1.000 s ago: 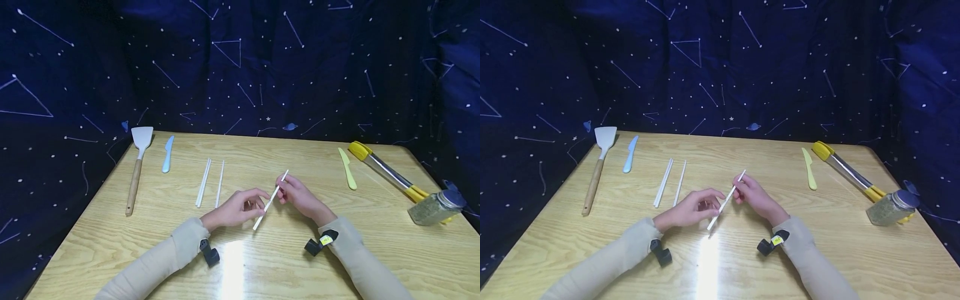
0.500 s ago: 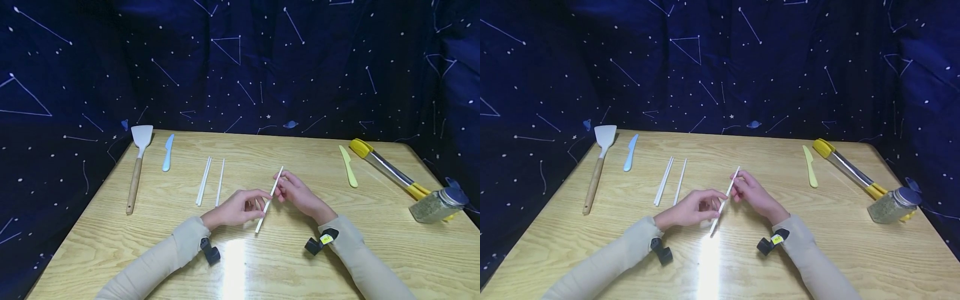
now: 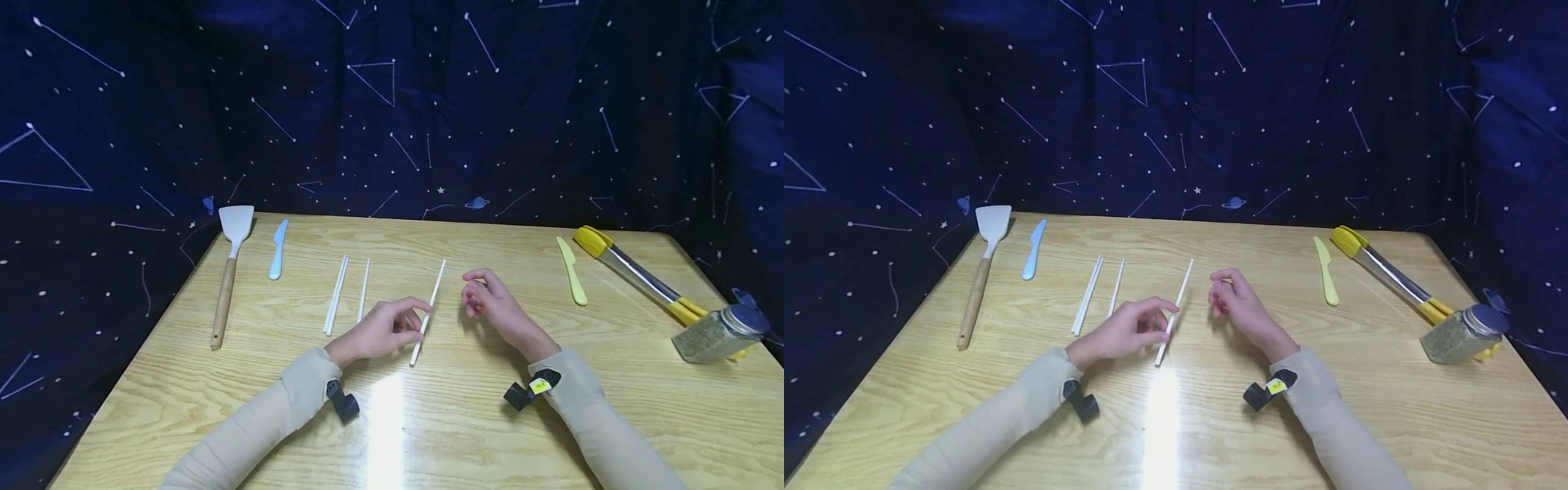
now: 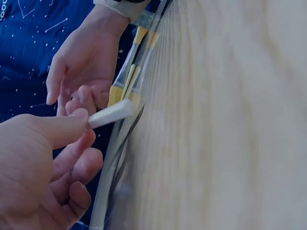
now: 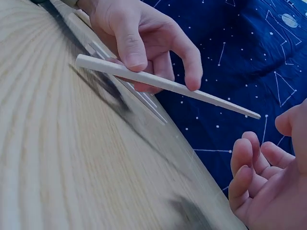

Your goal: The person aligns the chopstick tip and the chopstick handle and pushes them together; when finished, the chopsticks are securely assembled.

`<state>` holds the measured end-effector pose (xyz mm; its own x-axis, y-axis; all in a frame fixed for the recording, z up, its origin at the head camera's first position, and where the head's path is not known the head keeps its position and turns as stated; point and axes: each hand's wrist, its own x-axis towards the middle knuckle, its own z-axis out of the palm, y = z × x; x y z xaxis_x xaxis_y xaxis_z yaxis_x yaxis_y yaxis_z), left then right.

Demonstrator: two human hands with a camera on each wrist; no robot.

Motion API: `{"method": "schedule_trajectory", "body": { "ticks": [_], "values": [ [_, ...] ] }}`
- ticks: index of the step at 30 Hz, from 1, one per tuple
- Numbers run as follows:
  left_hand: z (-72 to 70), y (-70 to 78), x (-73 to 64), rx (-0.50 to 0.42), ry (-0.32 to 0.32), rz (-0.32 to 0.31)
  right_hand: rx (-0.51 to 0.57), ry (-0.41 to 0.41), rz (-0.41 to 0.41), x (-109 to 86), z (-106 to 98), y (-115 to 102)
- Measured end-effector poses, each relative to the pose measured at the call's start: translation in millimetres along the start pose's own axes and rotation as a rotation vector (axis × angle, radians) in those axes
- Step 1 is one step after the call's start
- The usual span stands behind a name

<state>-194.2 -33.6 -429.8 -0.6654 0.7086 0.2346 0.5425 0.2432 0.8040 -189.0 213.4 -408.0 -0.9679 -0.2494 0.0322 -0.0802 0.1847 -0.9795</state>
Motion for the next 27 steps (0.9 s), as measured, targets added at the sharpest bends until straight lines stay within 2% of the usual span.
{"method": "schedule_trajectory", "body": {
  "ticks": [6,8,13,18,22,27],
  "values": [
    [-6.5,-5.4,0.3,0.072,0.022,-0.042,-0.084,0.054,-0.051,0.3,-9.8,-0.1],
    [-8.7,-7.2,0.2,0.088,0.035,-0.049,-0.215,0.077,-0.098,1.1,-15.9,0.1],
    [-14.5,-11.6,-1.1,0.144,0.054,-0.065,-0.622,0.174,-0.25,0.8,-36.5,-5.9],
    [-18.2,-12.5,-0.7,0.199,0.029,-0.093,-0.853,0.213,-0.341,-1.6,-57.8,-16.8],
    [-18.8,-11.7,-0.2,0.239,0.007,-0.121,-1.029,0.219,-0.314,-7.0,-75.2,-25.2],
    [-19.2,-10.1,-0.6,0.281,-0.007,-0.14,-1.191,0.25,-0.218,-19.1,-101.8,-28.7]
  ]
}}
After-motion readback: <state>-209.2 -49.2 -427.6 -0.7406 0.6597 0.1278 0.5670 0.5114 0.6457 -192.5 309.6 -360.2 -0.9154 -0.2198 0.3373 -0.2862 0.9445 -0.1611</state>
